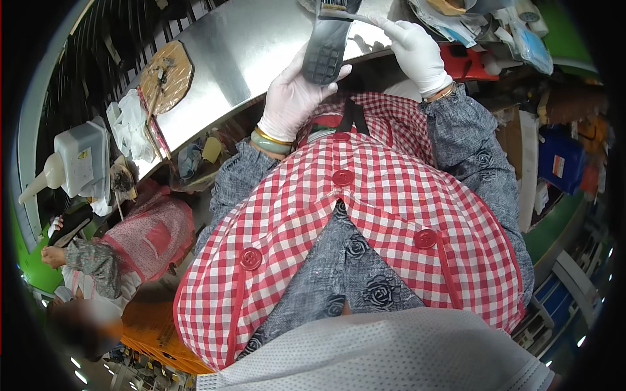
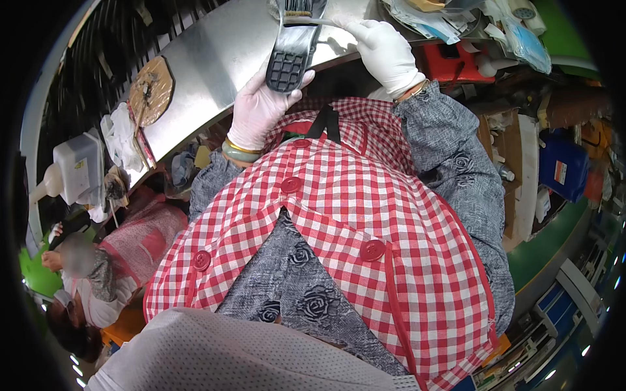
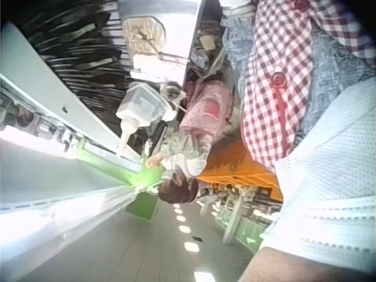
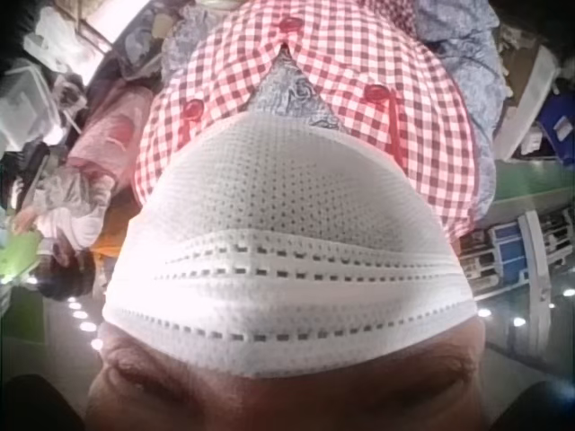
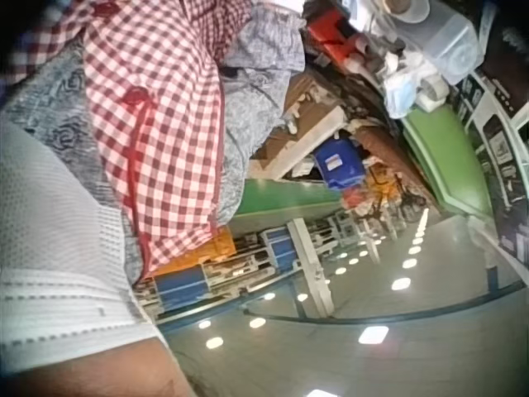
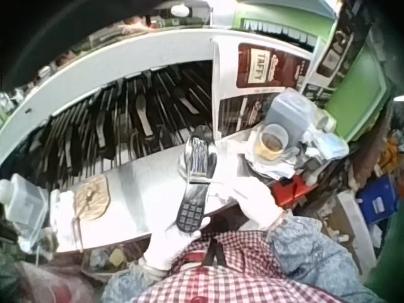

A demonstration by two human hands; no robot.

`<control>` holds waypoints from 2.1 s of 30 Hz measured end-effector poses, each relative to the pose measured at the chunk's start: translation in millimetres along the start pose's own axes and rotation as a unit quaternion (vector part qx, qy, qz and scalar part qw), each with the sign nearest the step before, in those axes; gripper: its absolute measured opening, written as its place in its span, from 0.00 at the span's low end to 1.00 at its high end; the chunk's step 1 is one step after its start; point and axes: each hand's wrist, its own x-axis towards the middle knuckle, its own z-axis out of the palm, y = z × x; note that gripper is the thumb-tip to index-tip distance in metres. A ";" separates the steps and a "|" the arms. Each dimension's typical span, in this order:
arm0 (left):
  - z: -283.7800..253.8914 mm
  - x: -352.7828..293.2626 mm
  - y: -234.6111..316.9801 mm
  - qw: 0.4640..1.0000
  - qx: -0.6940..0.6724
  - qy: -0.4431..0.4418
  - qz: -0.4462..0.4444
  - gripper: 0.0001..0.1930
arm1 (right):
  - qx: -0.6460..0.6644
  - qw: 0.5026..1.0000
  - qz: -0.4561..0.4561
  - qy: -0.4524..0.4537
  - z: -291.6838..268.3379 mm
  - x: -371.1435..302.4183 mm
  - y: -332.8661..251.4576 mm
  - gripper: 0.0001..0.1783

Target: Applying adhesive to shoe soles using a brush and placing them on a conveyor belt.

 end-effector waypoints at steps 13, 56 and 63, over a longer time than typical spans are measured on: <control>4.3 16.1 0.7 0.999 0.030 -0.003 0.010 0.24 | 0.385 0.900 0.199 0.048 23.0 -38.4 -45.7 0.17; -10.2 -107.9 -17.1 0.988 0.039 0.147 0.018 0.25 | 0.183 0.970 0.157 -0.019 37.5 41.8 24.8 0.17; -15.6 -113.8 -13.5 0.992 0.001 0.126 0.013 0.23 | 0.481 0.869 0.056 -0.102 33.5 28.1 49.4 0.15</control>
